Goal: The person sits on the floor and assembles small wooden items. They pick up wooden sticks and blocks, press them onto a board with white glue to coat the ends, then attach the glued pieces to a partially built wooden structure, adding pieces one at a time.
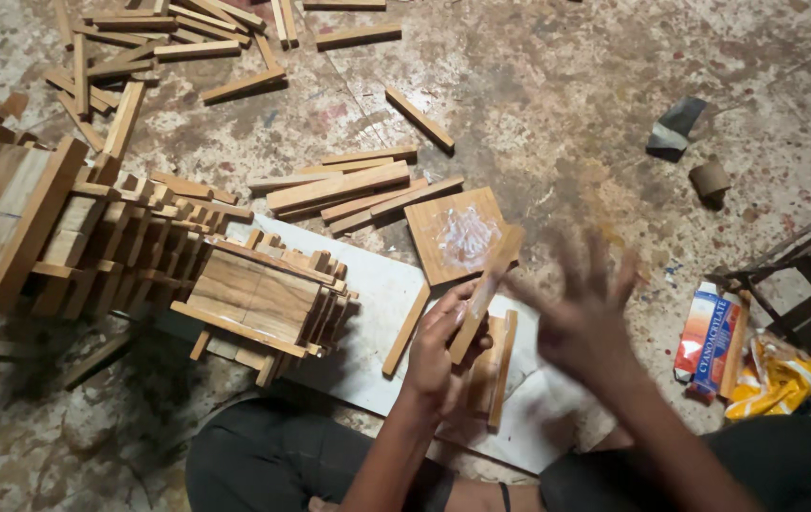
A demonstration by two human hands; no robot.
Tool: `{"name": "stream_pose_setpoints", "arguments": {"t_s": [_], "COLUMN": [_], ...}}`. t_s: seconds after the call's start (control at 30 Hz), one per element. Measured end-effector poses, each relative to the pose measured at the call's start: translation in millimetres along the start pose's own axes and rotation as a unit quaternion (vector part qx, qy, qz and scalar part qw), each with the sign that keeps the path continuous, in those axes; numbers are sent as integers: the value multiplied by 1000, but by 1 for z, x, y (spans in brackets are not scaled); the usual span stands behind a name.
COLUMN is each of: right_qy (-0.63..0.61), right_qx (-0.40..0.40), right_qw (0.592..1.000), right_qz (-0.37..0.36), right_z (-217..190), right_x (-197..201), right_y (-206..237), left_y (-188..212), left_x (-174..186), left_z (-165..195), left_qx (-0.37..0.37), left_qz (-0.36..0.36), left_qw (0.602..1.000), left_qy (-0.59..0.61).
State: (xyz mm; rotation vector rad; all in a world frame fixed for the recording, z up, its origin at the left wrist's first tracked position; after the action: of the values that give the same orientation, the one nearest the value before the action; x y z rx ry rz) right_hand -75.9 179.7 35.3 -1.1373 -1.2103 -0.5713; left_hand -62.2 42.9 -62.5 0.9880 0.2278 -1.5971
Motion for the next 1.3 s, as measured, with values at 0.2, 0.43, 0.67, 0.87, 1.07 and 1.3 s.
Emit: {"name": "stream_pose_setpoints", "arguments": {"t_s": [0.2,0.43,0.67,0.87,1.07,1.3], "right_qy": [-47,-69,-53,-29,-89,-44], "right_qx": [40,-51,42,-54,15,-73], "right_qw": [997,996,995,997,996,995], "right_qz": [-53,-40,-79,-56,-27,-49], "right_z": [-24,16,-42,19,-26,28], "right_x": [-5,-14,-8,-8,8,-10], "right_y": [18,10,38,15,19,18], "left_y": [-1,2,2,6,2,2], "left_x": [-6,-2,-1,-30,-8,-18], "left_z": [-3,-12,-8,-6,-11,-20], "left_qx": [-9,10,39,-35,44,20], "left_qz": [-47,0,58,-75,68,16], "left_qw": [995,997,992,991,994,1000], "left_qy": [89,72,101,109,78,8]}}
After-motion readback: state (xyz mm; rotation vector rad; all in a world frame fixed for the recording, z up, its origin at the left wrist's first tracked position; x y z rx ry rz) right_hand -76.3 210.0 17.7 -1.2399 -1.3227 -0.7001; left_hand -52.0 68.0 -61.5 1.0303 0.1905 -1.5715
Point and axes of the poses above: each hand's wrist, its own y-axis away from the middle knuckle, its own x-axis out of the back of the hand, z = x × y, the point moved 9 cm from there along -y, towards the middle knuckle, and after that the axes turned 1 degree about y, right-handed, at the moved point
